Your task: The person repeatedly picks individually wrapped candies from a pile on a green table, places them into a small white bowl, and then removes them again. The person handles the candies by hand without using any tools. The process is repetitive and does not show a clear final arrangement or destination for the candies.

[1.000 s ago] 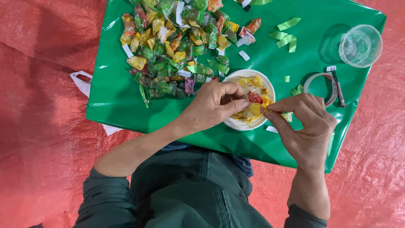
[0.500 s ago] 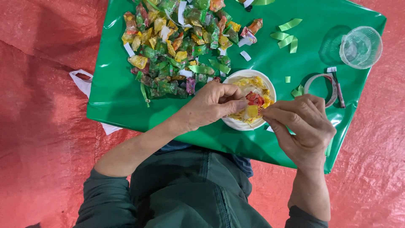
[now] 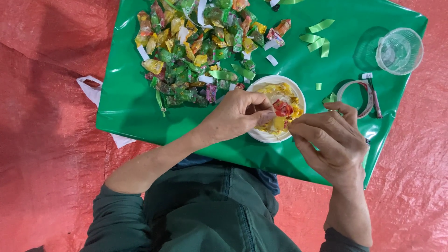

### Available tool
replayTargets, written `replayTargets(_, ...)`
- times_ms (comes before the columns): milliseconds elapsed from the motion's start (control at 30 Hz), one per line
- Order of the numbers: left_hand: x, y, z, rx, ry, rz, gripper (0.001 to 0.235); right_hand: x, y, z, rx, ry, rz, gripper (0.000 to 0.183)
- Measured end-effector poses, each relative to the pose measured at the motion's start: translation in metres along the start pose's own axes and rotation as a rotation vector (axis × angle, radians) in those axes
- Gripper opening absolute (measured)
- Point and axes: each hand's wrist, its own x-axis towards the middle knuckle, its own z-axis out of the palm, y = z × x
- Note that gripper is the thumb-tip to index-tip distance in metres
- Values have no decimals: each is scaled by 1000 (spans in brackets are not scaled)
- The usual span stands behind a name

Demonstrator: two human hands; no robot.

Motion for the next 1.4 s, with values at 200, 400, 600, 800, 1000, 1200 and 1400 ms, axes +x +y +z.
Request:
replayTargets(200, 1, -10, 4, 267, 166, 177, 29, 2, 13, 6, 8, -42, -4, 6)
replayTargets(400, -2, -14, -5, 352, 272, 187, 14, 17, 22, -3, -92, -195, -81, 6)
replayTargets(600, -4, -30, -7, 429, 343, 250, 16, 37, 19, 5, -351, -191, -224, 18)
replayTargets(800, -6, -37, -8, 451, 360, 262, 18, 41, 18, 11, -469, -249, -272, 24)
replayTargets(1000, -3, -43, -7, 491, 352, 256, 18, 42, 21, 15, -487, -255, -271, 28)
replayTargets(1200, -2, -42, -6, 504, 351, 260, 15, 42, 19, 16, -490, -250, -279, 28)
replayTargets(1400, -2, -39, -6, 515, 346, 260, 15, 36, 24, 13, -419, -264, -267, 20)
